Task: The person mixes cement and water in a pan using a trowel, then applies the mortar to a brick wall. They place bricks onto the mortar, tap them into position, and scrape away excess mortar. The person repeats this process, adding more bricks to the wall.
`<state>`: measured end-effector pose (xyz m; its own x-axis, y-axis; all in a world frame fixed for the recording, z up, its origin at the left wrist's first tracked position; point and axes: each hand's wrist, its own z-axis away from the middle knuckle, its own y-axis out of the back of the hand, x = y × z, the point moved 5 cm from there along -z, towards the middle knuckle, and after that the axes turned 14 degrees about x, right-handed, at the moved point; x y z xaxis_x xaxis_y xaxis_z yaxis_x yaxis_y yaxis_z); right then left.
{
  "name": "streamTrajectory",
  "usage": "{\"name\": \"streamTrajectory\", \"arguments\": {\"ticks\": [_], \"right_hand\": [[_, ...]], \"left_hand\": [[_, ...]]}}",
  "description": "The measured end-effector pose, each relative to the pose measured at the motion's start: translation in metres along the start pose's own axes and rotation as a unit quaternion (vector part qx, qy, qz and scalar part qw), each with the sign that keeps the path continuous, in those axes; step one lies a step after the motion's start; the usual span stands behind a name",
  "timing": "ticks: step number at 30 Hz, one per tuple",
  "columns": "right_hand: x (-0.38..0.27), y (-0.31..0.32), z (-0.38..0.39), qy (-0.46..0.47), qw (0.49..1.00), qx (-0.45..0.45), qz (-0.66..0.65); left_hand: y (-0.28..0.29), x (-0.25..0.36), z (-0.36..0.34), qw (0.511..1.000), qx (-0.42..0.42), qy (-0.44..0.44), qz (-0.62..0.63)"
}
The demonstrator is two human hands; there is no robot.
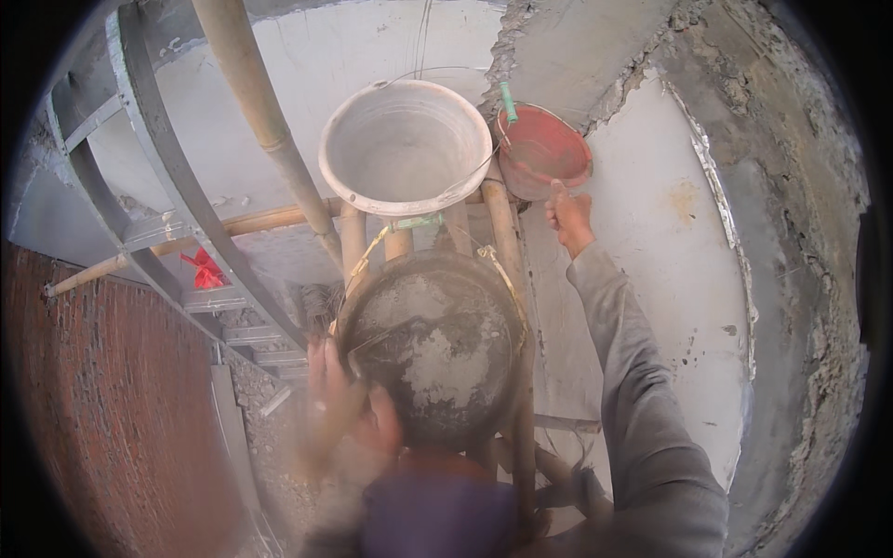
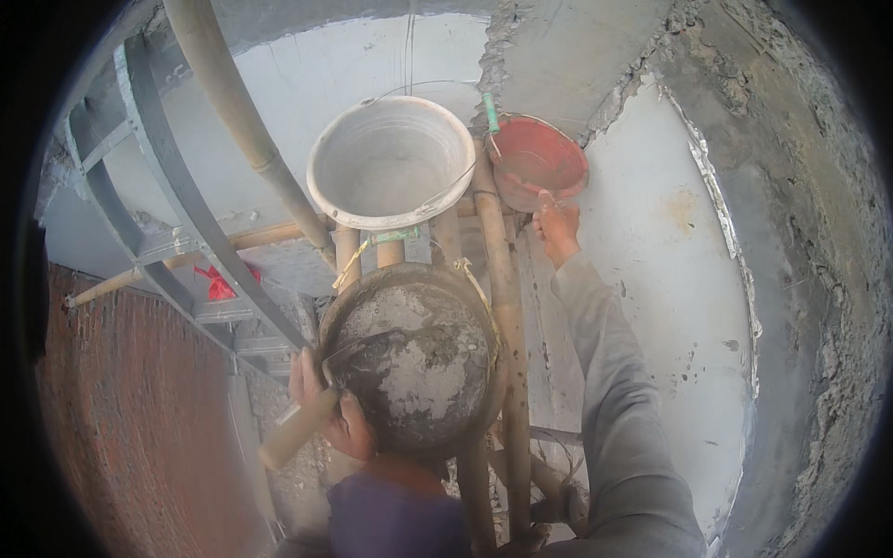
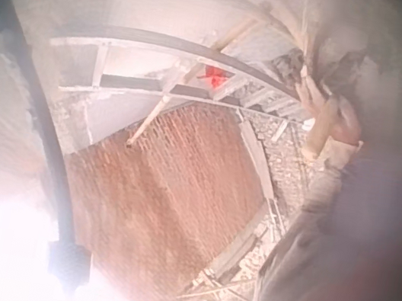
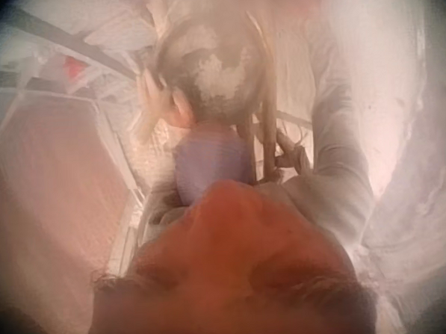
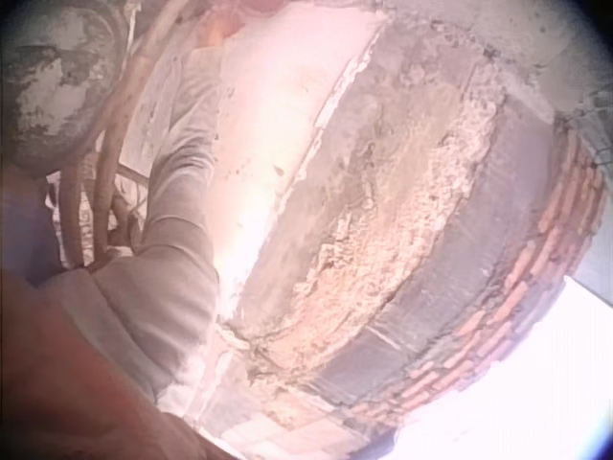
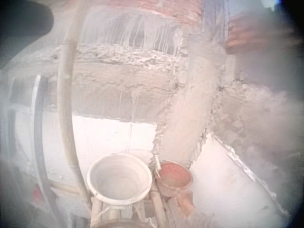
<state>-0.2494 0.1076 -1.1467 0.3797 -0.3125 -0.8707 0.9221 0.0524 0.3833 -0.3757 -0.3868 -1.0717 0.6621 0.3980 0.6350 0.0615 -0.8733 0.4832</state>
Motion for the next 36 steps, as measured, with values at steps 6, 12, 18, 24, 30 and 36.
{"name": "streamTrajectory", "arguments": {"ticks": [6,12,18,24,30,36], "right_hand": [[-0.115,0.002,0.287,0.523,0.769,-0.367,-0.021],[-0.042,-0.076,0.44,0.537,0.613,-0.578,0.018],[-0.041,-0.033,0.429,0.559,0.665,-0.494,0.015],[-0.171,0.051,0.358,0.376,0.794,-0.354,-0.321],[-0.132,0.049,0.358,0.415,0.8,-0.322,-0.289],[-0.012,-0.03,0.326,0.343,0.858,-0.38,-0.04]], "left_hand": [[-0.007,-0.012,0.01,0.961,0.161,0.187,0.121],[-0.008,-0.019,0.011,0.926,0.064,0.283,0.243],[-0.019,-0.05,0.033,0.789,0.068,0.44,0.424],[-0.015,-0.069,0.003,0.935,-0.002,0.304,0.184],[-0.025,-0.061,-0.005,0.96,-0.016,0.266,0.092],[-0.022,-0.051,-0.012,0.979,0.006,0.203,0.027]]}}
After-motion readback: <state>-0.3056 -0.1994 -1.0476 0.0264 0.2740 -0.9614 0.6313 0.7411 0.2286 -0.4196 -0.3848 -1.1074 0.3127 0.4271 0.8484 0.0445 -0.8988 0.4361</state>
